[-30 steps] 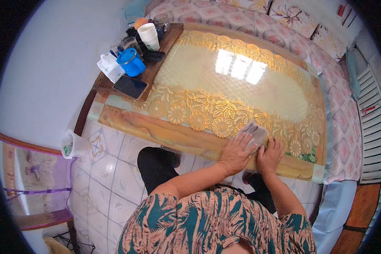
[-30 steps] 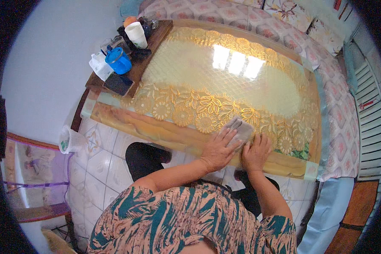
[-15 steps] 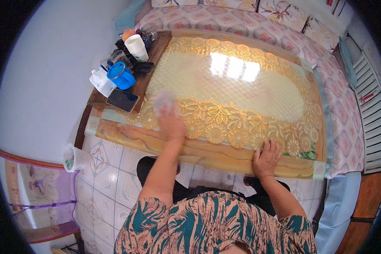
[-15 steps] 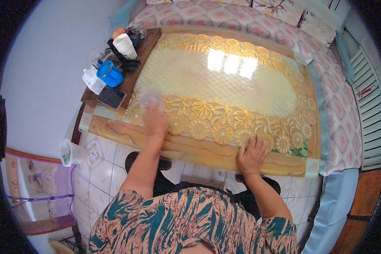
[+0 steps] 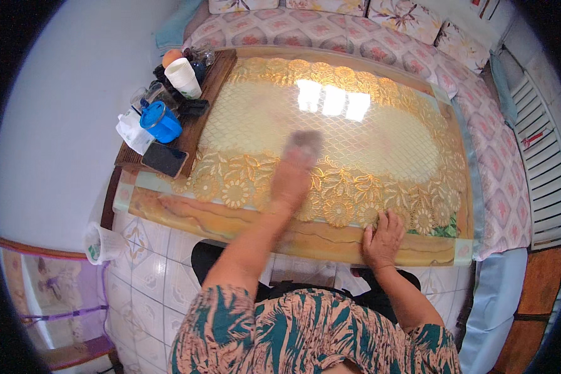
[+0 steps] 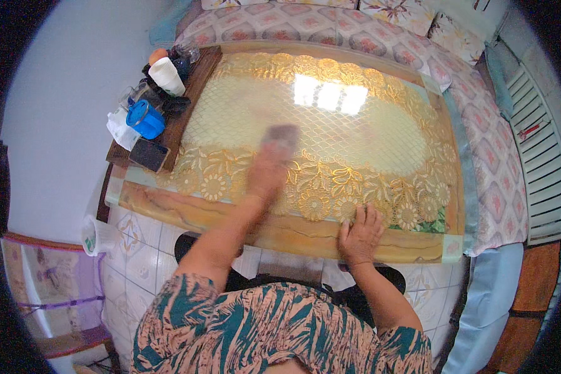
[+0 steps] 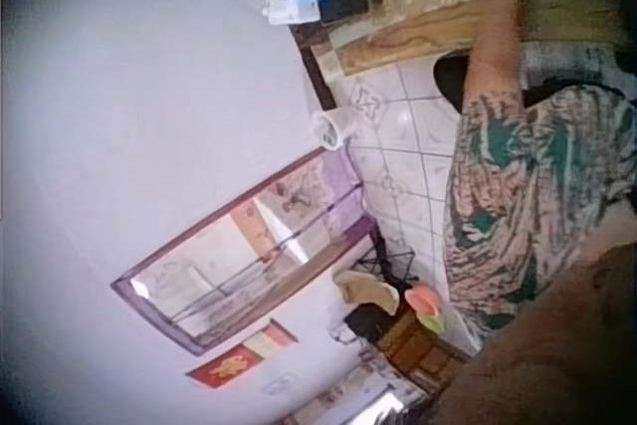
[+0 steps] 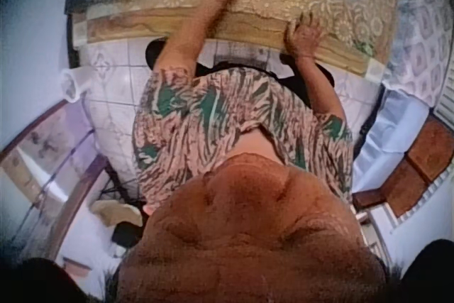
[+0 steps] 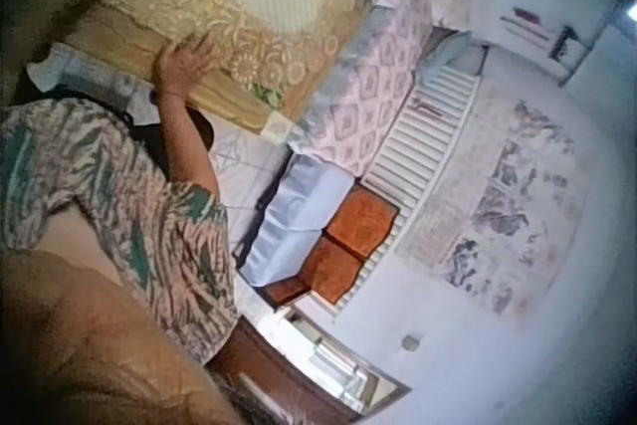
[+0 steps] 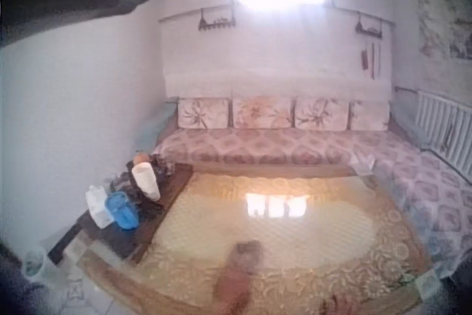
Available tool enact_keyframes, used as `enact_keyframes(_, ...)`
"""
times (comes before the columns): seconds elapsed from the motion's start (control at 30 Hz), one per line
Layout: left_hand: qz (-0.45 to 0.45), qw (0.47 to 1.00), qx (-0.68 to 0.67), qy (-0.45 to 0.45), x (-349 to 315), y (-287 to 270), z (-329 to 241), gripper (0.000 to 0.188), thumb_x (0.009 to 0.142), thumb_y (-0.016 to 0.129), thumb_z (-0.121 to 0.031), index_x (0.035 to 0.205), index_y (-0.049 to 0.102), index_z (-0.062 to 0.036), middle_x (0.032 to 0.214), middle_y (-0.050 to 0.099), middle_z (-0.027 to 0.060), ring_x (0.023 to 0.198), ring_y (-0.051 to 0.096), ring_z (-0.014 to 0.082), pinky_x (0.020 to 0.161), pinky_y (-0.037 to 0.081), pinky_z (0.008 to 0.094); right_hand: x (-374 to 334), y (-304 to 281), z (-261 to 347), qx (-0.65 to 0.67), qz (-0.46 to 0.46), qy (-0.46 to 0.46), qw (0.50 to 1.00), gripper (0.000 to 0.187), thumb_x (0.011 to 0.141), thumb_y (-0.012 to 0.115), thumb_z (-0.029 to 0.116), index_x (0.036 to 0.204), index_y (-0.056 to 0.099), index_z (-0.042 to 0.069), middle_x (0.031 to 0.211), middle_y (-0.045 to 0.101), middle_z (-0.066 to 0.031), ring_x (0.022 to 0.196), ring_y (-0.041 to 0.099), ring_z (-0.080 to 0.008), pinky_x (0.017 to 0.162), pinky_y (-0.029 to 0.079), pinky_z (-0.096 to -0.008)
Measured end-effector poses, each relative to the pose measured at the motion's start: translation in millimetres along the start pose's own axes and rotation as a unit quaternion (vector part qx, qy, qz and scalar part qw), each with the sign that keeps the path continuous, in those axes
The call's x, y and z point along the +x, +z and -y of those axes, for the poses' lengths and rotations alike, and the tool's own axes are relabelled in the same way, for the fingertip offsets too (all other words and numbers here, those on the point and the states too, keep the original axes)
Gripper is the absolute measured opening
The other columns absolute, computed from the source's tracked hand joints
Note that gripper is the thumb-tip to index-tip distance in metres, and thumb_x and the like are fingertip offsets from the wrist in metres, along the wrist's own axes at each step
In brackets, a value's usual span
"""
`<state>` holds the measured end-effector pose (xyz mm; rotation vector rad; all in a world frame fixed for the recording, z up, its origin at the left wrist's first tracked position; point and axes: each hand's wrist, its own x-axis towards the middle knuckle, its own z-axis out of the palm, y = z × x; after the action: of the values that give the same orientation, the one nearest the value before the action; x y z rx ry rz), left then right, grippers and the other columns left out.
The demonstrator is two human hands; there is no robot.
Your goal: The person wipes the glass surface and decorative lace border of a table using a cloth. They then wipe the top surfaces and sides of a white radiator and its wooden trim.
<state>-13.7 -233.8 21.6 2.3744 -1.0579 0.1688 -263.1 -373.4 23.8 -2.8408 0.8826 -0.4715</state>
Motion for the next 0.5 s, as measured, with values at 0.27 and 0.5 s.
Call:
enact_keyframes(0.27, -0.15, 0.944, 0.205, -0.21, -43.7, -65.4, 158.5, 0.048, 0.084, 0.055, -0.016, 0.131, 0.051, -0.0096, 0.142, 0.042, 0.0151, 0.129, 0.039, 0.0352, 0.11, 0.031, 0.0423, -0.7, 2.8, 3.4, 0.011, 0.006, 0.011, 1.0, 0.051, 0.08, 0.058, 0.023, 0.125, 0.046, 0.003, 0.136, 0.039, -0.0197, 0.128, 0.033, -0.0394, 0.104, 0.027, -0.0529)
enact_keyframes(0.5, -0.063, 0.997, 0.036, 0.005, -57.6, 7.1, 5.5, 0.045, 0.079, 0.052, -0.005, 0.125, 0.054, -0.0042, 0.133, 0.048, 0.0173, 0.123, 0.046, 0.0332, 0.104, 0.037, 0.0454, 0.8, -0.5, 6.8, 0.012, 0.014, 0.009, 1.0, 0.05, 0.081, 0.057, 0.022, 0.126, 0.046, 0.002, 0.137, 0.038, -0.0198, 0.128, 0.032, -0.0399, 0.104, 0.025, -0.054)
